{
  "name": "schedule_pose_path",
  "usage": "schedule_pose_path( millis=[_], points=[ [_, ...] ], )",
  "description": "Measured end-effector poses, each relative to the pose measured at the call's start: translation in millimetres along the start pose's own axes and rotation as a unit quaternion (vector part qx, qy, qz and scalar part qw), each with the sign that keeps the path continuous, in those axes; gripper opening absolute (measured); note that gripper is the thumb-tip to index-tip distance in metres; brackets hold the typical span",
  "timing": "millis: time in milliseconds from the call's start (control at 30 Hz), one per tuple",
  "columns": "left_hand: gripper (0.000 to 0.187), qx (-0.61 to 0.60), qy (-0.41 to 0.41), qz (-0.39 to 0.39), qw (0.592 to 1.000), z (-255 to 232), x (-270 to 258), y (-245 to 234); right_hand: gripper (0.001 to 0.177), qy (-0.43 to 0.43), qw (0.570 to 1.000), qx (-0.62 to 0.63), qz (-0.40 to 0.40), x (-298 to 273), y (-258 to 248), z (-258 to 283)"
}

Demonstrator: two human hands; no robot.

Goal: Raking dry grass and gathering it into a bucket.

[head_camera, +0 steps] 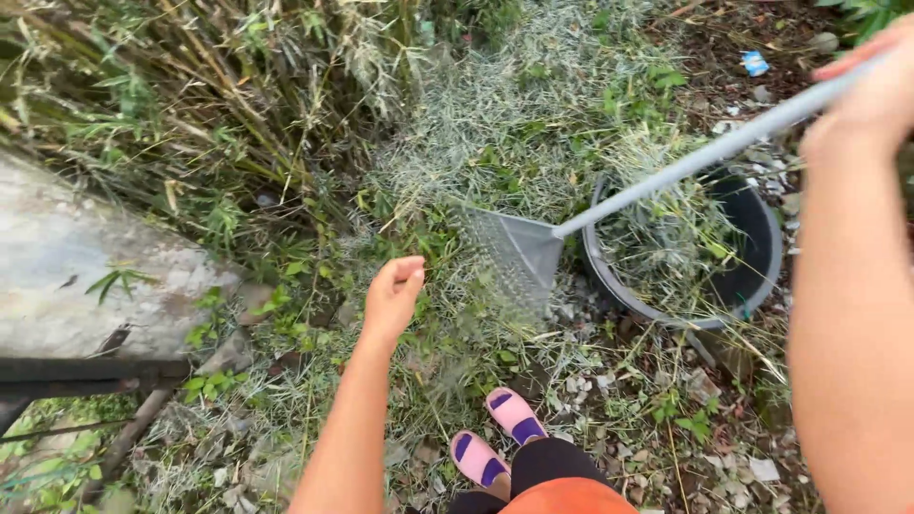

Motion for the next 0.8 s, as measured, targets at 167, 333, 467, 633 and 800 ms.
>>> schedule_pose_path(
  millis=[167,333,467,633,800],
  points=[
    [0.028,0.013,-0.041,-0.016,0.999,15,-17,-28,0.03,0.019,0.996,-0.018,0.08,-84,124,-36],
    [0.029,0.01,-0.06,-0.061,0.996,53,-26,-48,0.033,0.118,0.935,-0.184,0.278,-169,163,-101],
    [0.028,0.007,-0.039,-0.069,0.997,66,-36,-47,0.028,0.115,0.94,-0.125,0.296,-214,165,-163],
    [0.031,-0.002,-0.121,-0.073,0.99,85,-32,-32,0.029,0.118,0.918,-0.281,0.255,-210,180,-187],
    [0.032,-0.012,-0.163,-0.112,0.98,50,11,-9,0.02,0.188,0.868,-0.2,0.414,-99,256,-173]
  ],
)
Point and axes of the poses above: each hand's wrist, its own x-axis towards the middle knuckle, its own y-axis out of the palm, z = x × y, the point moved 2 cm from there along x, towards the middle knuckle, and after that the axes turned 4 degrees about -y, right-handed, at the moved point
